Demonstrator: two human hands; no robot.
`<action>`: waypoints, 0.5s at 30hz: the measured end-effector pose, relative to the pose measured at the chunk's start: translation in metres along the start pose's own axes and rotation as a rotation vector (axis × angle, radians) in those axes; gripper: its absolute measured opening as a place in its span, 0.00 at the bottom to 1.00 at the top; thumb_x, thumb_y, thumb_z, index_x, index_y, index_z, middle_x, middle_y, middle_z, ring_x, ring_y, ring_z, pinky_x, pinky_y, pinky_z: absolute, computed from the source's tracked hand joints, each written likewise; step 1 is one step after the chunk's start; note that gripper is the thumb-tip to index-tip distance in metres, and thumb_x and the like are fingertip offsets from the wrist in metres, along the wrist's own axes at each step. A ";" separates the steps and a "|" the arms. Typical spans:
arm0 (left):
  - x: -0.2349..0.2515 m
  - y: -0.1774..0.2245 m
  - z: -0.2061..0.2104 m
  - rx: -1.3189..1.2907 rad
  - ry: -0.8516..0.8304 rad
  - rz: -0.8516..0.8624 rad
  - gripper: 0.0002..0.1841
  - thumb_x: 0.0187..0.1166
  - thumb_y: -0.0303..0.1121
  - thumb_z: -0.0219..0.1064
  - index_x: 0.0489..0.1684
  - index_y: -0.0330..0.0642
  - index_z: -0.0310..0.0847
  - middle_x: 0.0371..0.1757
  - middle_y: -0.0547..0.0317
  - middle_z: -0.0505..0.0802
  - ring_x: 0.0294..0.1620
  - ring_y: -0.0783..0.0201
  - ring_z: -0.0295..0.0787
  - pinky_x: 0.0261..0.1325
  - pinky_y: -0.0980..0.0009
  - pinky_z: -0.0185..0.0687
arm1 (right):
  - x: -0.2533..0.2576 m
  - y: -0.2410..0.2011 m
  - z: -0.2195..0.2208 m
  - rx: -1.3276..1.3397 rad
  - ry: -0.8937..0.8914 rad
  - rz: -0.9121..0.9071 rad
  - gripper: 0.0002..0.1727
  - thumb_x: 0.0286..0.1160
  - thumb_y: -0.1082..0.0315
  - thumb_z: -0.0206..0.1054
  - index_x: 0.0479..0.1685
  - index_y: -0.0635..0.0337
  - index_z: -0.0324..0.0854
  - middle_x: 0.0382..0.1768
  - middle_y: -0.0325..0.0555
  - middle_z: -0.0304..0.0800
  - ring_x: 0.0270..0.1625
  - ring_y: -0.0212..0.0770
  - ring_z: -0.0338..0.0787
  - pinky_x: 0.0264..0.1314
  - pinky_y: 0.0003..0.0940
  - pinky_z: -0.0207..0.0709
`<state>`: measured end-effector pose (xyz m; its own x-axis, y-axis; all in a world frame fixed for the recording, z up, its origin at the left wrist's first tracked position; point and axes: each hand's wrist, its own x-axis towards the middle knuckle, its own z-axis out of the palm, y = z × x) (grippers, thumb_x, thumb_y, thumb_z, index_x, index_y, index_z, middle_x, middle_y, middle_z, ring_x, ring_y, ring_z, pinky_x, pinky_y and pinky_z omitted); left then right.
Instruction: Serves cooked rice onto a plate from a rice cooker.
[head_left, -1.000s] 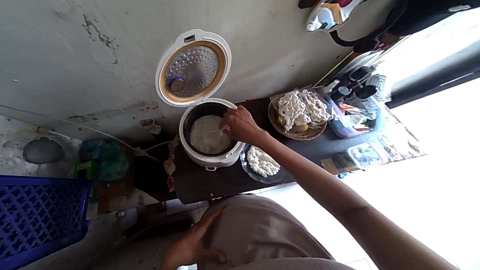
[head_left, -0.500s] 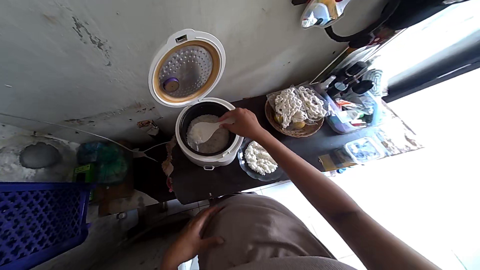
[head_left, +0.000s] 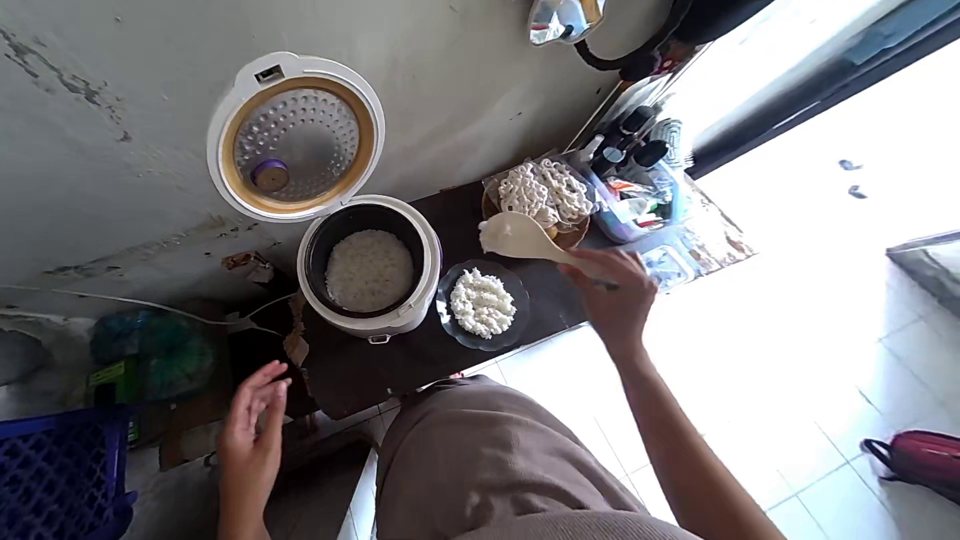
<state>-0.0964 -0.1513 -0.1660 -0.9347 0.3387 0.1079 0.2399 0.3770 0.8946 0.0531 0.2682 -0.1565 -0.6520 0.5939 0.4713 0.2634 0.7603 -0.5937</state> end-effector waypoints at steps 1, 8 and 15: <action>0.006 0.004 -0.001 0.016 0.028 0.013 0.23 0.85 0.32 0.56 0.67 0.16 0.71 0.65 0.36 0.87 0.58 0.70 0.88 0.61 0.75 0.83 | -0.019 0.010 0.010 -0.085 0.028 -0.048 0.11 0.72 0.68 0.72 0.44 0.69 0.94 0.40 0.63 0.95 0.46 0.65 0.91 0.56 0.62 0.78; 0.031 0.030 0.005 0.058 0.059 0.118 0.22 0.84 0.31 0.56 0.65 0.16 0.72 0.65 0.40 0.86 0.55 0.78 0.87 0.58 0.82 0.82 | -0.065 0.045 0.033 -0.323 -0.011 -0.155 0.11 0.74 0.76 0.66 0.41 0.60 0.96 0.33 0.59 0.94 0.36 0.63 0.90 0.44 0.61 0.73; 0.032 0.035 0.023 0.020 0.038 0.095 0.22 0.82 0.30 0.56 0.66 0.16 0.71 0.65 0.42 0.86 0.53 0.81 0.86 0.56 0.84 0.81 | -0.082 0.041 0.056 -0.264 -0.076 -0.128 0.10 0.71 0.78 0.67 0.39 0.63 0.96 0.33 0.59 0.94 0.39 0.63 0.92 0.43 0.61 0.76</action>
<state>-0.1117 -0.1075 -0.1414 -0.9167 0.3408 0.2086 0.3327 0.3619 0.8708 0.0773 0.2362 -0.2559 -0.7408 0.4748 0.4751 0.3446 0.8758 -0.3380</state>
